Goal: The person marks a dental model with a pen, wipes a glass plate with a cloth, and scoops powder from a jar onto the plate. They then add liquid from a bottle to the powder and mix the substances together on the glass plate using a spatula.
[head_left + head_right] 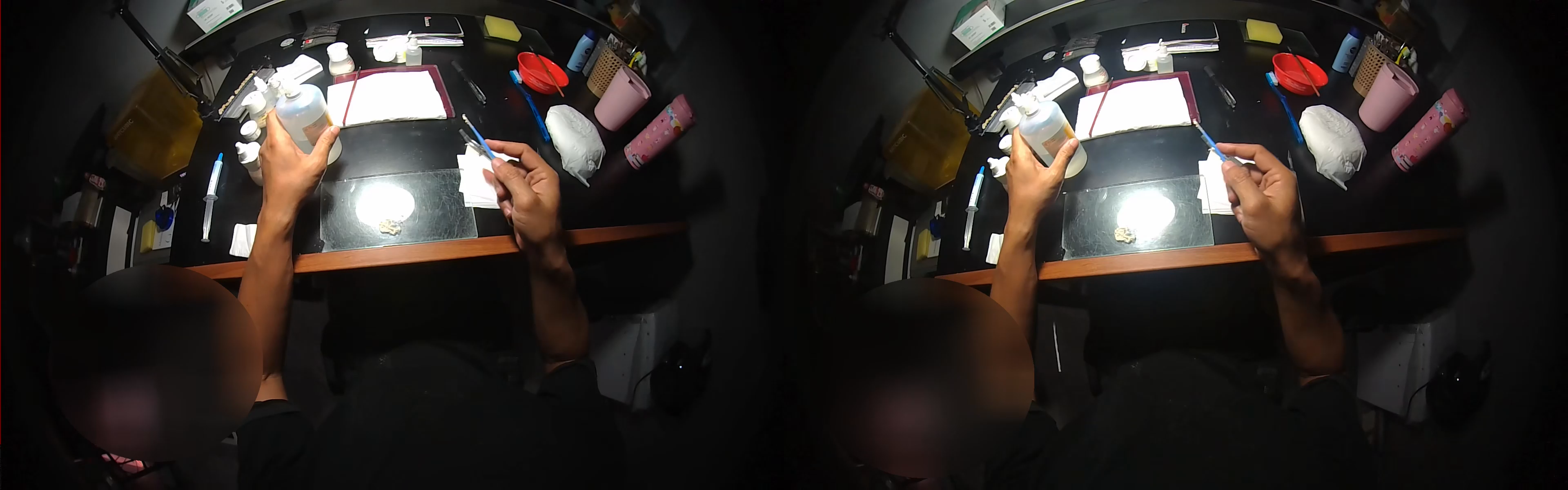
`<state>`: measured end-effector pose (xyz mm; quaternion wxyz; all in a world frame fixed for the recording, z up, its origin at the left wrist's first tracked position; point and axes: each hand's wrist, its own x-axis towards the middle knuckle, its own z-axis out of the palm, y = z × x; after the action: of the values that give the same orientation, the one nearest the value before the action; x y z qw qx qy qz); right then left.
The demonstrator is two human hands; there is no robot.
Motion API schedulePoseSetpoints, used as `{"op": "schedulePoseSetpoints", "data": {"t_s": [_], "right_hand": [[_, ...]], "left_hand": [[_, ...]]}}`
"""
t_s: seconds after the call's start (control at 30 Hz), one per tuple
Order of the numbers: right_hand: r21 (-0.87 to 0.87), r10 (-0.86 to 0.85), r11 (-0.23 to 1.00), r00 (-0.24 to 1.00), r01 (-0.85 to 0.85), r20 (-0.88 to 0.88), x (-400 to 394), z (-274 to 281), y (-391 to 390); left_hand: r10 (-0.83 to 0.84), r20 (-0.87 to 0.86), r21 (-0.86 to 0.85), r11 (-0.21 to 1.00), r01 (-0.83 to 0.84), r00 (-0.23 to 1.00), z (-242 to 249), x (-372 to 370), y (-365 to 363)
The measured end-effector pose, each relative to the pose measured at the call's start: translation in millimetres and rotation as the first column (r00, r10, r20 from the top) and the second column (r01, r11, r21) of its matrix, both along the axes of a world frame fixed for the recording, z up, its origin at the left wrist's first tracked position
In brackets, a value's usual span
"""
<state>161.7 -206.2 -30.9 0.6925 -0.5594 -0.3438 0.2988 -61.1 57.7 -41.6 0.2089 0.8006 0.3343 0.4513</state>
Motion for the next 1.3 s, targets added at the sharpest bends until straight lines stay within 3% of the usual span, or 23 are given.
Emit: {"op": "schedulePoseSetpoints", "data": {"t_s": [0.13, 0.23, 0.37, 0.53, 0.67, 0.77, 0.87, 0.93, 1.03, 1.17, 1.3], "right_hand": [[0.014, -0.094, 0.996, 0.995, 0.093, 0.022, 13.2, -0.8, 3.6], [0.082, -0.051, 0.996, 0.995, 0.045, 0.08, 8.5, -3.5, 0.9], [0.033, 0.082, 0.996, 0.996, -0.082, -0.017, -9.9, -4.2, 2.3], [0.016, -0.071, 0.997, 0.996, 0.07, 0.047, 4.7, -6.3, 6.5], [0.027, -0.074, 0.997, 0.997, 0.074, 0.015, 18.4, -6.0, 5.8], [0.064, -0.044, 0.997, 0.992, 0.037, 0.122, 4.1, -6.4, 4.3], [-0.024, 0.013, 1.0, 0.983, -0.009, 0.186, -32.8, -1.2, -0.6], [-0.001, 0.026, 1.0, 0.943, -0.027, 0.333, -44.0, -13.6, 4.2], [-0.013, 0.006, 1.0, 0.934, -0.001, 0.357, -45.2, -9.3, 0.6], [0.033, 0.048, 0.998, 0.957, -0.059, 0.285, -37.2, -15.2, -5.5], [0.052, 0.083, 0.994, 0.957, -0.101, 0.276, -37.0, -12.3, -8.3]], "left_hand": [[-0.004, 0.011, 0.019, 1.0, 0.004, 1.0, 2.6, 1.4, -3.7], [0.003, 0.014, 0.03, 1.0, -0.004, 1.0, 1.9, 1.5, -1.8], [-0.003, 0.015, 0.016, 1.0, 0.003, 1.0, 0.9, 1.6, -2.1], [-0.015, 0.026, -0.003, 1.0, 0.015, 1.0, 2.9, 2.0, -1.7], [-0.02, 0.048, 0.03, 0.999, 0.018, 0.999, 0.0, 3.7, 1.2], [-0.026, 0.055, 0.002, 1.0, 0.026, 0.998, -0.4, 4.5, 1.8], [-0.012, 0.076, 0.067, 0.998, 0.007, 0.997, -1.4, 3.8, 1.8], [-0.063, 0.199, 0.092, 0.995, 0.046, 0.978, 1.9, 2.0, 1.3], [-0.12, 0.309, 0.155, 0.985, 0.074, 0.943, 11.9, -7.1, -7.9], [-0.033, 0.034, 0.333, 0.943, 0.02, 0.999, 48.6, -46.4, -58.4], [0.06, -0.349, 0.421, 0.902, 0.099, 0.935, 56.6, -82.6, -89.0]]}}
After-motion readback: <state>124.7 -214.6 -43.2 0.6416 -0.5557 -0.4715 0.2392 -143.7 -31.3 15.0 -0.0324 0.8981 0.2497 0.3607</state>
